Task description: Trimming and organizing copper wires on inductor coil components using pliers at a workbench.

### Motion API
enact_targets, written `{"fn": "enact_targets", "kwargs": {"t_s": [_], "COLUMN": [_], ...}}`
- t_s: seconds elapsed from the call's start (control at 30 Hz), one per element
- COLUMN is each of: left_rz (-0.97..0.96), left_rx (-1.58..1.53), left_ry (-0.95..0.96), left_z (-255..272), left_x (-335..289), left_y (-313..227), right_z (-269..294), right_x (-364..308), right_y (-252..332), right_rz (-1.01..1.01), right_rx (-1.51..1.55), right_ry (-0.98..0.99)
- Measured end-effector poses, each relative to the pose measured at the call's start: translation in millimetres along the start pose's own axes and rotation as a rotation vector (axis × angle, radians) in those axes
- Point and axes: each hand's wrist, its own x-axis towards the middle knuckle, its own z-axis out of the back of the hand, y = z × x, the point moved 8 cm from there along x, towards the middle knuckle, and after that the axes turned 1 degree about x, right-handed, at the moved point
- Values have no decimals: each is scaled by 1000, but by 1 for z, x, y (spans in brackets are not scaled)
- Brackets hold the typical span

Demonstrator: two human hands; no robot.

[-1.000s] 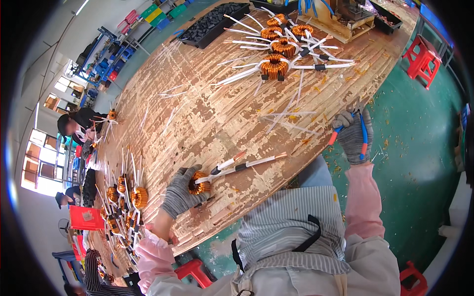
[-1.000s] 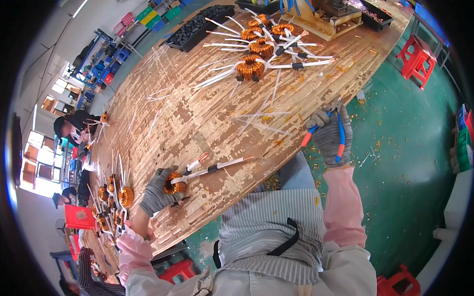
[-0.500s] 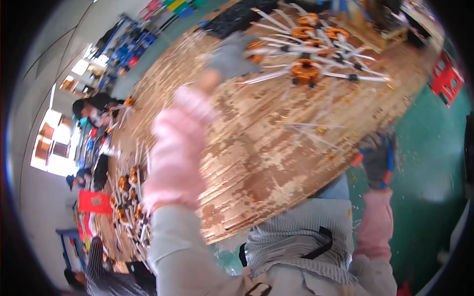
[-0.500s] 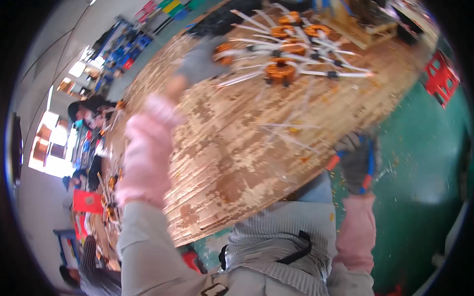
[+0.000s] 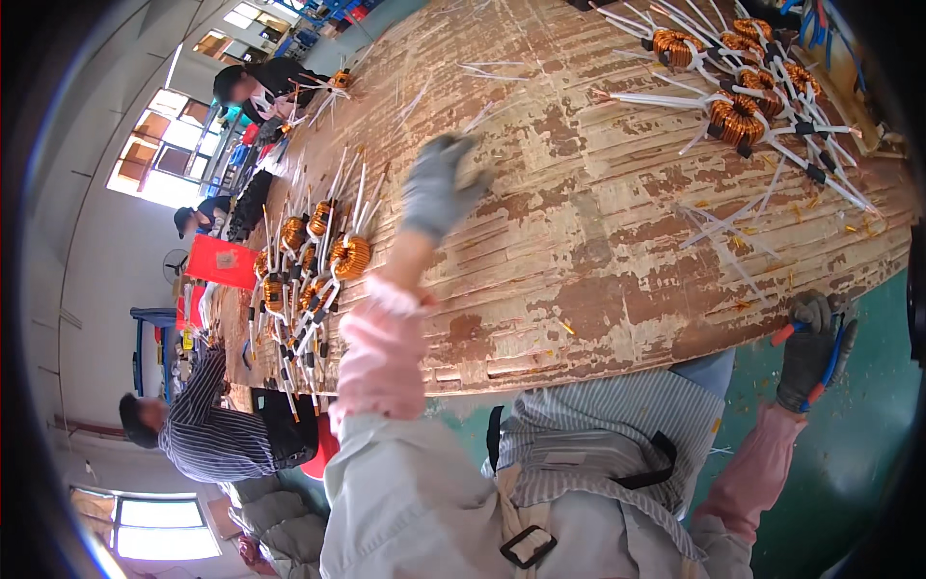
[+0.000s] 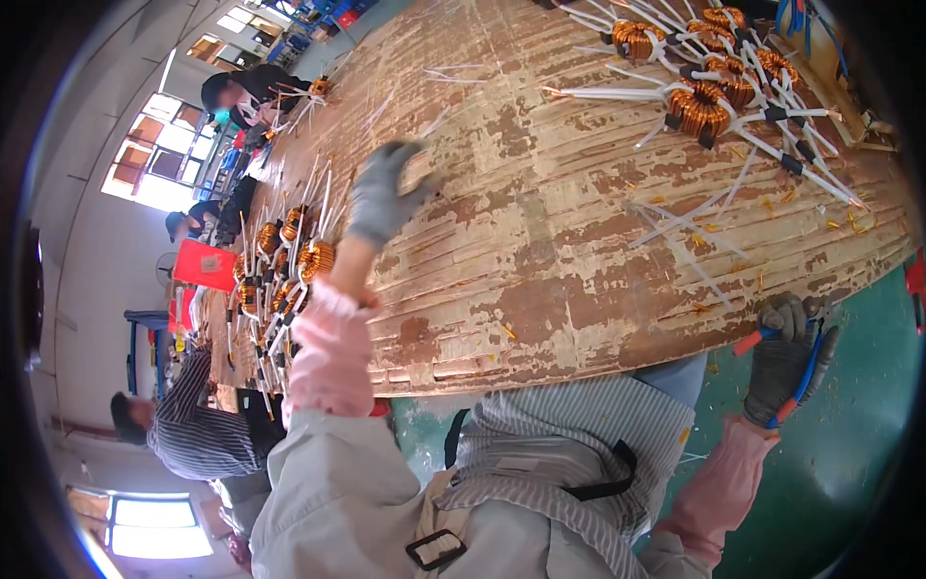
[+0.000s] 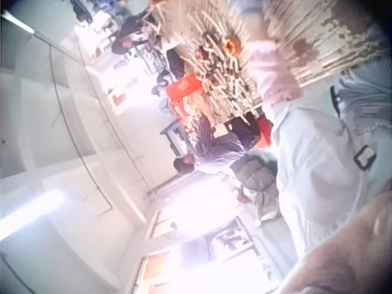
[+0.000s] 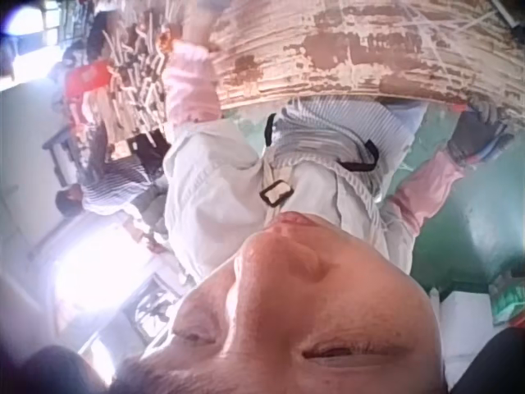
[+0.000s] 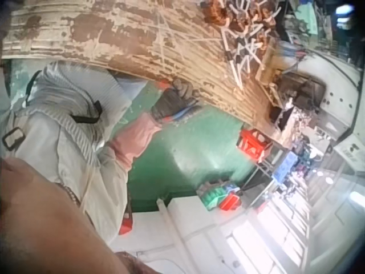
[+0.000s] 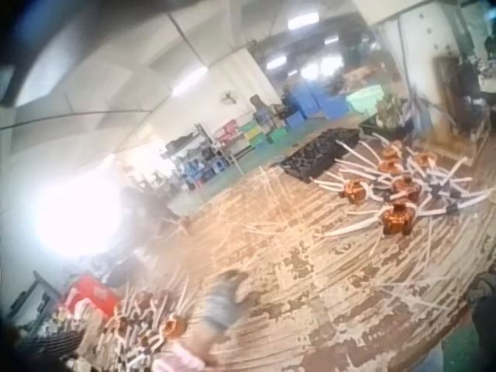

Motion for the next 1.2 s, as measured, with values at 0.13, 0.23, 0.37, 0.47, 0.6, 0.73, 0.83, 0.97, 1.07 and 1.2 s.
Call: {"fn": "enact_targets", "kwargs": {"t_s": [0.13,0.23,0.37,0.47,0.6,0.73,0.83,0.97,1.07,1.2], "left_rz": [435,674,599,701,651,352,155,8,-39,-30], "left_rx": [386,256,324,267,336,349,132,-175,-259,-118], "left_ry": [17,252,244,322,234,79,11,-19,13,229], "left_z": [26,27,16,9,17,46,62,65,50,20], "left_x": [-102,-143,-151,-146,-147,-133,-128,-119,-111,-103], "left_y": [174,219,236,255,246,149,72,3,-31,-66], "right_z": [3,2,1,-1,2,-5,-13,-6,-6,-3], "right_x": [9,18,19,21,21,16,8,3,1,5], "right_y": [1,0,0,-3,-4,-4,-8,-3,-6,-5], "right_rz": [-33,-49,-46,-18,-29,5,8,15,44,-8], "right_rx": [-54,-95,-146,-169,-150,-165,-176,-138,-119,-61], "right_ry": [-102,-112,-109,-146,-135,-114,-88,-61,-92,-78]}}
